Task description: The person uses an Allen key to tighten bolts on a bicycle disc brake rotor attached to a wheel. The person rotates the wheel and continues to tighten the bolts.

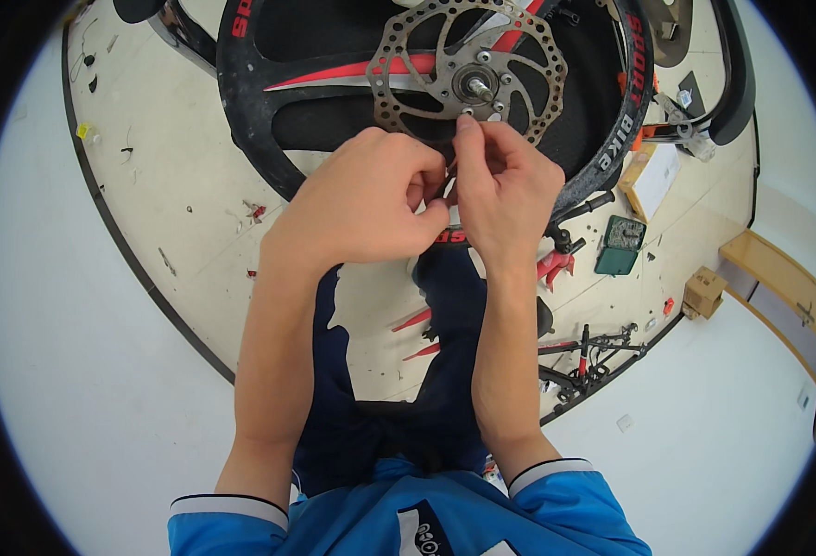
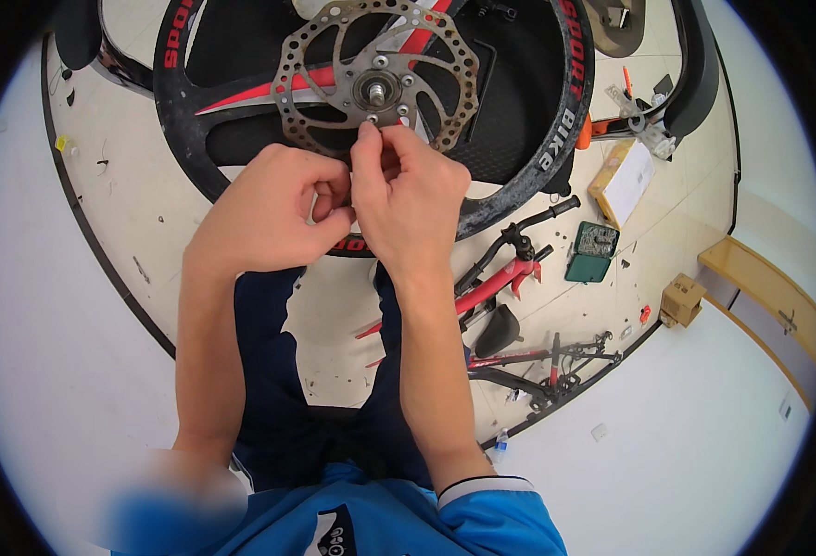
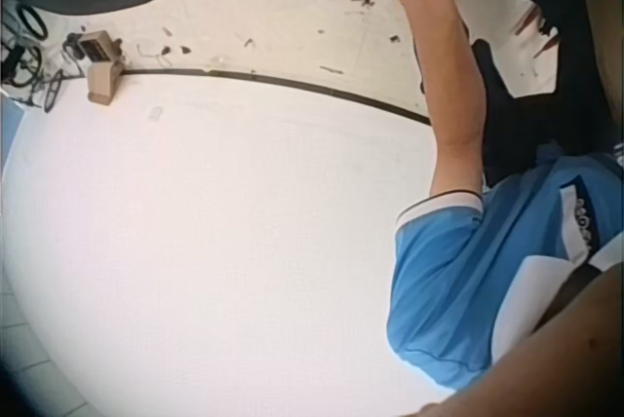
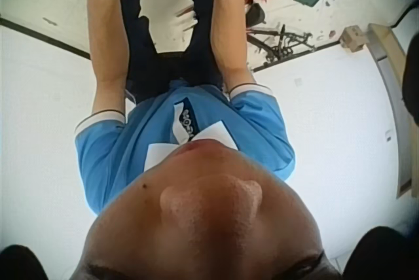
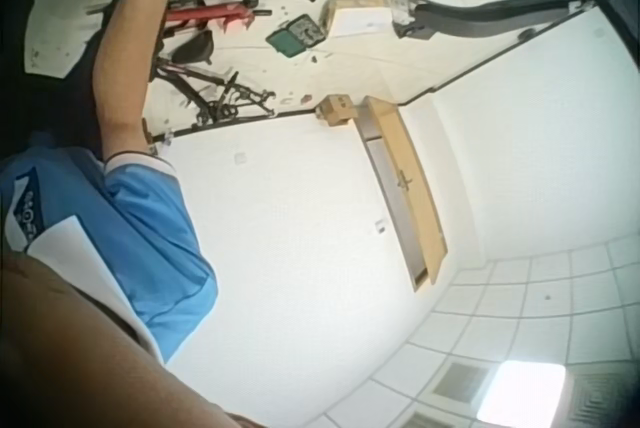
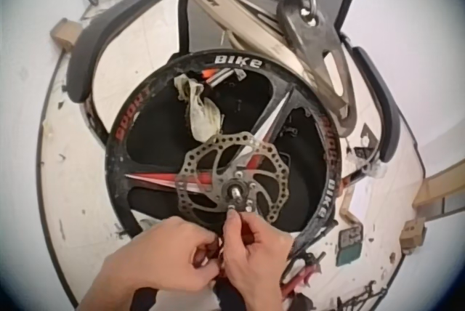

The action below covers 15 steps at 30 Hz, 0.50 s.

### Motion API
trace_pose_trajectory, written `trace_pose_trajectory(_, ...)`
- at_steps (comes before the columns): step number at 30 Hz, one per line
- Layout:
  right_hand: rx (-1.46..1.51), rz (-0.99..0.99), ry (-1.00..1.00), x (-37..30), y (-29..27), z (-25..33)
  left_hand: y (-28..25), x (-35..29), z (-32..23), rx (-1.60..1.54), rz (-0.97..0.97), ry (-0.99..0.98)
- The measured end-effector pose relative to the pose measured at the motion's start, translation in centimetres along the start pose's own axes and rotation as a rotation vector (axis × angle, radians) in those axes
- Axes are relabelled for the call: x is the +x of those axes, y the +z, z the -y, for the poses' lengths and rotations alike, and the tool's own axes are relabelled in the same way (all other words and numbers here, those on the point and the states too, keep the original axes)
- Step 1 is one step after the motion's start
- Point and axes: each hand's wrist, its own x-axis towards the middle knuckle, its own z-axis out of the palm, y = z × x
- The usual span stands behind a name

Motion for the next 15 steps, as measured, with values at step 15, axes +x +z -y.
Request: trace_pose_trajectory(15, 0.239, 0.114, 0.229, -0.1, -0.5, 0.9, -2.9, -0.9, 1.2, -0.040, -0.212, 0.047)
